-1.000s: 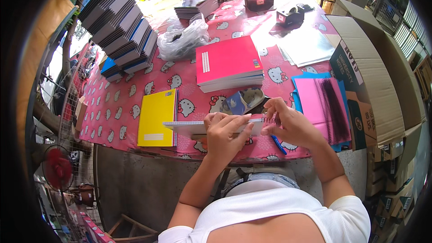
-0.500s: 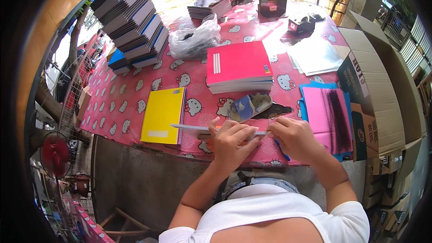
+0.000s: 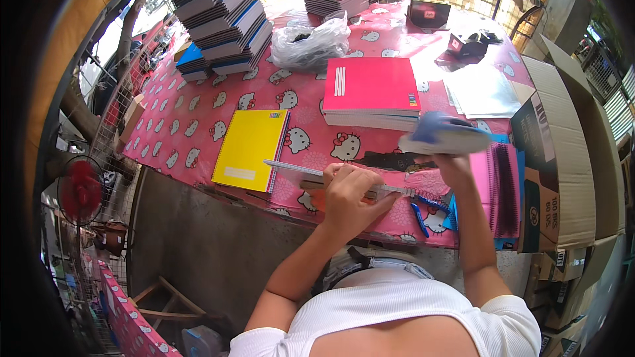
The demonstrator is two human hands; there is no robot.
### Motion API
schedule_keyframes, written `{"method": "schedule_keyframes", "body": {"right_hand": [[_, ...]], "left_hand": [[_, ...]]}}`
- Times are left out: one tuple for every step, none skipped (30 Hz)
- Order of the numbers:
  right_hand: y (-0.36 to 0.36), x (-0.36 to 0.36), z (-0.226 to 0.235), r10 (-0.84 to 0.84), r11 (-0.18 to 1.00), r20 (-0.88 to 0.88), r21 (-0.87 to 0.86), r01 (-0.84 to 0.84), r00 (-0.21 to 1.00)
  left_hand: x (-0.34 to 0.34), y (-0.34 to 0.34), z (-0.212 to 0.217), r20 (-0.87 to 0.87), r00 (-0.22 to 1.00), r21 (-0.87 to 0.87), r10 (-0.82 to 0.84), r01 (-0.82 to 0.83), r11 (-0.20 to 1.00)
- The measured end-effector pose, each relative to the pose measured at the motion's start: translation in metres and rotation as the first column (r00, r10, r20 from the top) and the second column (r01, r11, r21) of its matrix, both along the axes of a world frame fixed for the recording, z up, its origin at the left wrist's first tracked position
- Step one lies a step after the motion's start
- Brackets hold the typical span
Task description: The person prepares multiple notebooks by cutting a long spiral binder into sections using a blue tool, inserting the binders into the edge of each notebook, and then stacking the completed notebooks on a table.
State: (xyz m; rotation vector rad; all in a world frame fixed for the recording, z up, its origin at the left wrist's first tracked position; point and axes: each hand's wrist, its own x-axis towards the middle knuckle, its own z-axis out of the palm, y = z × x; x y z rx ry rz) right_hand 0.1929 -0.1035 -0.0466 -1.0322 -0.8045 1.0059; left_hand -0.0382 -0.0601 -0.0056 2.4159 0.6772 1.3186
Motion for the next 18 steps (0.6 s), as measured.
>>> {"method": "schedule_keyframes", "body": {"right_hand": [[-0.012,-0.001,0.016,0.326,0.865,-0.122,0.437,-0.244,0.937],[-0.020,-0.004,0.031,0.215,0.965,0.231,0.097,-0.243,0.949],[-0.018,0.008,0.013,0.204,0.972,0.464,0.008,-0.235,0.862],[-0.014,0.015,0.012,0.190,0.977,0.677,-0.061,-0.203,0.711],[-0.010,0.023,0.013,0.103,0.993,0.928,-0.117,0.016,0.358],[-0.013,0.024,0.011,0.006,0.999,0.894,-0.020,0.027,0.449],[-0.014,0.022,0.011,-0.083,0.997,0.842,0.074,0.038,0.533],[-0.014,0.019,0.011,0.051,0.999,0.786,-0.033,-0.041,0.617],[-0.013,0.015,0.011,0.184,0.983,0.707,-0.130,-0.130,0.683],[-0.013,0.010,0.010,0.317,0.948,0.605,-0.217,-0.231,0.731],[-0.013,0.014,0.004,0.252,0.967,0.683,-0.200,-0.157,0.685],[-0.012,0.024,-0.006,0.188,0.981,0.754,-0.175,-0.083,0.629],[-0.009,0.032,-0.009,0.123,0.990,0.825,-0.138,-0.014,0.552],[-0.022,0.022,0.023,0.246,0.967,0.119,-0.103,-0.235,0.962],[-0.026,0.021,0.021,0.409,0.897,-0.086,0.223,-0.382,0.909],[-0.030,0.022,0.022,0.396,0.900,0.198,0.109,-0.422,0.896],[-0.032,0.023,0.023,0.383,0.905,0.465,-0.015,-0.426,0.798],[-0.023,0.028,0.014,0.348,0.936,0.744,-0.307,-0.171,0.570]], "left_hand": [[0.000,0.000,0.001,0.001,1.000,-0.019,-0.011,0.011,1.000],[0.000,0.000,0.001,0.003,1.000,-0.038,-0.023,0.023,0.999],[0.000,0.001,0.000,0.005,1.000,-0.044,-0.018,0.018,0.999],[0.002,0.004,0.002,0.014,1.000,-0.043,-0.022,0.022,0.999],[0.003,0.006,0.003,0.024,0.999,-0.042,-0.025,0.026,0.999],[0.000,0.005,0.005,0.027,0.999,-0.057,-0.038,0.040,0.998],[-0.005,0.003,0.007,0.030,0.999,-0.074,-0.044,0.046,0.996],[-0.008,0.002,0.009,0.032,0.998,-0.092,-0.048,0.051,0.994],[-0.005,0.002,0.012,0.017,0.998,-0.118,-0.060,0.062,0.991],[-0.003,0.000,0.014,-0.002,0.998,-0.147,-0.069,0.068,0.987],[-0.002,-0.002,0.015,-0.021,0.997,-0.176,-0.078,0.073,0.982],[-0.002,-0.001,0.006,-0.082,0.992,-0.113,-0.096,0.087,0.990],[0.001,-0.002,0.004,-0.057,0.995,-0.110,-0.082,0.075,0.991],[0.000,-0.003,0.000,-0.035,0.998,-0.114,-0.061,0.056,0.992],[-0.001,-0.003,-0.002,-0.013,0.999,-0.119,-0.039,0.038,0.992],[-0.001,-0.004,0.000,-0.024,0.998,-0.137,-0.053,0.050,0.989],[0.000,-0.004,0.004,-0.034,0.997,-0.154,-0.068,0.062,0.986],[0.001,-0.004,0.006,-0.044,0.996,-0.172,-0.083,0.074,0.982]]}}
